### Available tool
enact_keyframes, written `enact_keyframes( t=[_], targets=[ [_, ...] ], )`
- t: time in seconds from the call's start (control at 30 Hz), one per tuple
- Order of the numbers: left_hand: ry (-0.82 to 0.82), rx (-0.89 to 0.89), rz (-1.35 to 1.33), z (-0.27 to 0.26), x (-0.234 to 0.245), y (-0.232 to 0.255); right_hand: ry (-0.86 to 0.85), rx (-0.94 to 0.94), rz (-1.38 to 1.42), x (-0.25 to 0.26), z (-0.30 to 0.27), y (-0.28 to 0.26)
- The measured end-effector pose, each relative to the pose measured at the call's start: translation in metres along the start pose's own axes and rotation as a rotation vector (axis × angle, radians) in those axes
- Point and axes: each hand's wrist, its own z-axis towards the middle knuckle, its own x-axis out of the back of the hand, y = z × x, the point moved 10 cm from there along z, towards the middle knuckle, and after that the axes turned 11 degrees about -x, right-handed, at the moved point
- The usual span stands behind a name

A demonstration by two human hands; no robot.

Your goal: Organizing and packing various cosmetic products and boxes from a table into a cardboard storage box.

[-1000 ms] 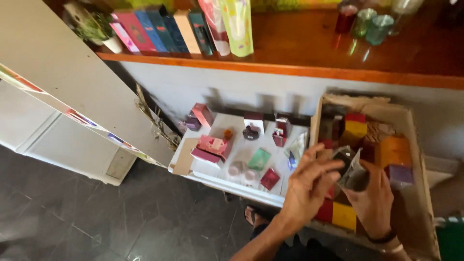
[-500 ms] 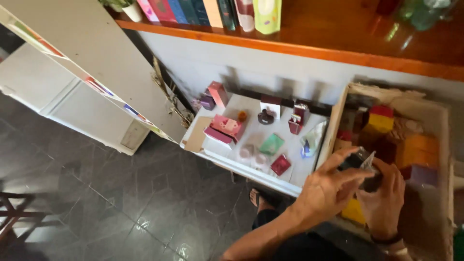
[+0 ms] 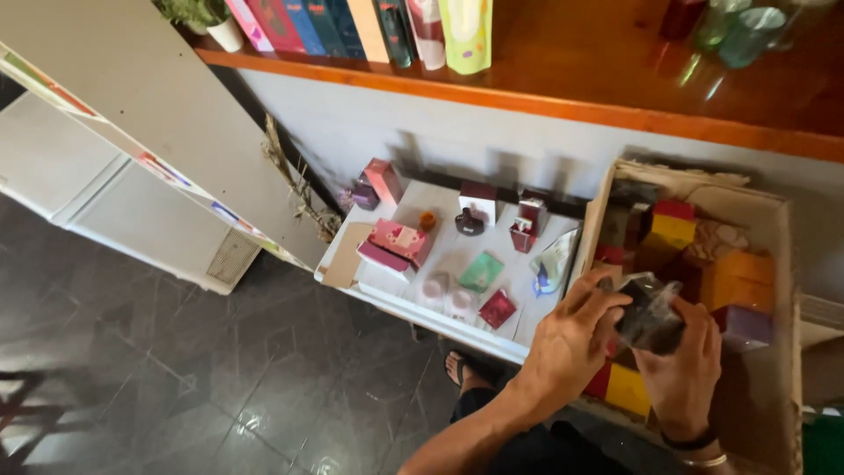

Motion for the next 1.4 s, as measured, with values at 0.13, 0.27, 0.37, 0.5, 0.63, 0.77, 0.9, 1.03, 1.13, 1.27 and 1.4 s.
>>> enact_keyframes(
  t=[0.13,0.27,0.37,0.5,0.63,0.77,0.9,1.03,1.13,1.27,1.4],
  targets=[
    [0.056,-0.029,0.016,-0.002,0.002,0.001,0.058,0.086,0.03,0.006,-0.004,-0.006],
    [0.015,-0.005,0.004,0.001,0.0,0.002,0.053,0.104,0.047,0.01,-0.007,-0.008],
    [0.003,-0.025,0.029,-0.002,-0.004,-0.008,0.032,0.067,0.12,0.009,-0.011,0.002],
    [-0.035,-0.004,0.067,0.0,-0.003,-0.006,-0.019,-0.019,0.127,0.01,-0.009,0.0],
    [-0.028,-0.01,0.091,0.003,-0.002,-0.001,0.028,0.063,0.148,0.021,-0.006,-0.017],
    [-0.026,0.015,0.002,0.009,-0.001,-0.009,0.041,0.108,0.172,0.024,0.007,-0.024],
    [0.012,-0.018,0.05,0.018,0.012,0.001,0.108,0.252,0.229,0.037,0.016,-0.05],
    [0.13,0.005,0.173,0.017,0.027,0.009,0.245,0.272,0.247,0.059,0.022,-0.084],
    [0.121,0.019,0.226,0.014,0.023,-0.002,0.243,0.303,0.252,0.057,0.019,-0.089],
    [0.124,0.008,0.095,0.015,0.032,0.004,0.29,0.332,0.226,0.046,0.01,-0.073],
    [0.177,0.062,-0.071,0.013,0.033,-0.002,0.26,0.359,0.213,0.036,0.012,-0.064]
  ],
)
